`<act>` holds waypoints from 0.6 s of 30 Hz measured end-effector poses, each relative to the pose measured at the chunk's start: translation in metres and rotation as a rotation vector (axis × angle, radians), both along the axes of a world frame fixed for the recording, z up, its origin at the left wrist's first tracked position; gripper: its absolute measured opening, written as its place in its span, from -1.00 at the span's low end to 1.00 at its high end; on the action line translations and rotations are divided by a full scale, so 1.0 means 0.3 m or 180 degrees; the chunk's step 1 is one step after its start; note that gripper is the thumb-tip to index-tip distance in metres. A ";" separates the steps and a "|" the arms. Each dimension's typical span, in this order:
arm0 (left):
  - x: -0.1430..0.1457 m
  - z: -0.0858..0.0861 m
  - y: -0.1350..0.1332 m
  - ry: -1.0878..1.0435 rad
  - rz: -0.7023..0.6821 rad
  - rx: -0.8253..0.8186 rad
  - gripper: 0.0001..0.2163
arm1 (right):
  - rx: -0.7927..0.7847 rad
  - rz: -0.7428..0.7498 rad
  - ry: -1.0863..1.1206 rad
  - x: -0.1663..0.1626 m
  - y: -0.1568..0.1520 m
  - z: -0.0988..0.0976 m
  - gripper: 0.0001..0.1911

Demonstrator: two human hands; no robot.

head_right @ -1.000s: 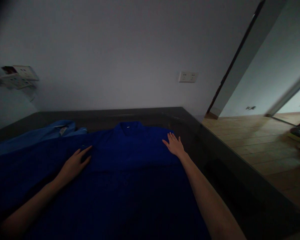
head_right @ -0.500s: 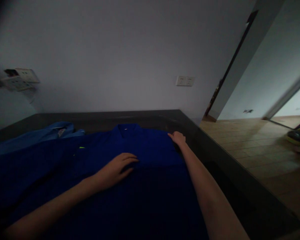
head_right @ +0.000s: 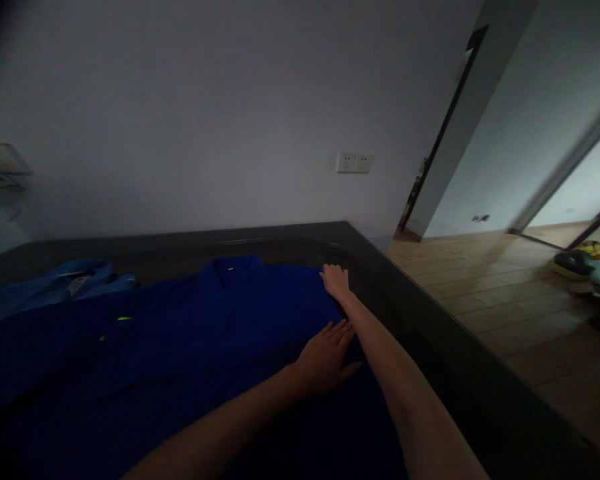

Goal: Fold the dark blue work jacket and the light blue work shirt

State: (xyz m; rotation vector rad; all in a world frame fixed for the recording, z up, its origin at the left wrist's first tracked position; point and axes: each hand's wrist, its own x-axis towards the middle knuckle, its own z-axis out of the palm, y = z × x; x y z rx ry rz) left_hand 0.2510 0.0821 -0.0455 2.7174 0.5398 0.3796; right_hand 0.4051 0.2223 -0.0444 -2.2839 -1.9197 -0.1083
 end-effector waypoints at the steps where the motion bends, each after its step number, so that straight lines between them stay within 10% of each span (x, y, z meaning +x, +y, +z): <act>1: -0.001 0.003 0.001 -0.0028 -0.0058 -0.0019 -0.38 | 0.0032 0.0031 -0.0020 0.001 0.000 -0.002 -0.71; 10: -0.009 0.055 0.002 -0.0407 -0.0577 -0.0048 -0.48 | 0.0320 -0.0049 0.0048 0.028 -0.019 0.061 -0.65; 18: -0.194 0.155 0.049 -0.0007 0.0469 0.0205 -0.68 | 0.0356 0.0089 0.0341 -0.075 -0.056 0.114 -0.53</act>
